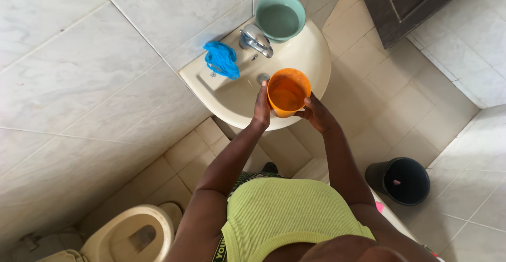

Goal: Cleaning a plastic cup with detergent and water in a bathroom sink.

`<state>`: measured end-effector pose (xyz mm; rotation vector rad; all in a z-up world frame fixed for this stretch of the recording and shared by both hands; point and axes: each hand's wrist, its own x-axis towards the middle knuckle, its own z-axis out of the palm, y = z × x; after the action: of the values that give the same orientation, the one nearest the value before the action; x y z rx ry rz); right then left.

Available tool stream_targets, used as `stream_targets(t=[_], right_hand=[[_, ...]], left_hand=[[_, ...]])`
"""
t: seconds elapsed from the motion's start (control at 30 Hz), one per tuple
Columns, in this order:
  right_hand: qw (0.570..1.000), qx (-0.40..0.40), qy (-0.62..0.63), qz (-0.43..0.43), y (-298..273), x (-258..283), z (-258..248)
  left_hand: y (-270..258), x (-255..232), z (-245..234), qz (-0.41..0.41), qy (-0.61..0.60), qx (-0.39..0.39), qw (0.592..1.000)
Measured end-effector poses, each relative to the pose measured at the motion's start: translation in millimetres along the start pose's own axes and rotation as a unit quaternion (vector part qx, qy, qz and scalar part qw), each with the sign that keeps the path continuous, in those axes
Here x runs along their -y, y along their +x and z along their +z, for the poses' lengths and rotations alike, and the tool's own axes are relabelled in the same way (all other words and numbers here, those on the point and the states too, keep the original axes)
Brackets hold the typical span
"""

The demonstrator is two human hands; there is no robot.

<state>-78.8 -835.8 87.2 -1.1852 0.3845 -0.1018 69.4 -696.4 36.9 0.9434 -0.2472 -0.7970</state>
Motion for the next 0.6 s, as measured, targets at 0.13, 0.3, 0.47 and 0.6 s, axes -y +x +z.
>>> stream_targets(t=[0.13, 0.3, 0.47, 0.6], right_hand=[[1.000, 0.008, 0.027, -0.006, 2.3, 1.0, -12.2], [0.999, 0.007, 0.030, 0.020, 12.4, 10.6, -15.2], [0.999, -0.004, 0.022, 0.048, 26.8, 15.7, -19.8], [0.998, -0.021, 0.003, 0.058, 40.8, 25.6, -17.4]], left_hand=[[3.2, -0.3, 11.6, -0.005, 0.009, 0.010, 1.000], [11.7, -10.2, 17.9, 0.013, 0.049, 0.025, 0.998], [32.2, -10.3, 14.2, -0.007, 0.025, 0.021, 0.999], [45.5, -18.5, 10.8, 0.028, 0.023, 0.051, 0.998]])
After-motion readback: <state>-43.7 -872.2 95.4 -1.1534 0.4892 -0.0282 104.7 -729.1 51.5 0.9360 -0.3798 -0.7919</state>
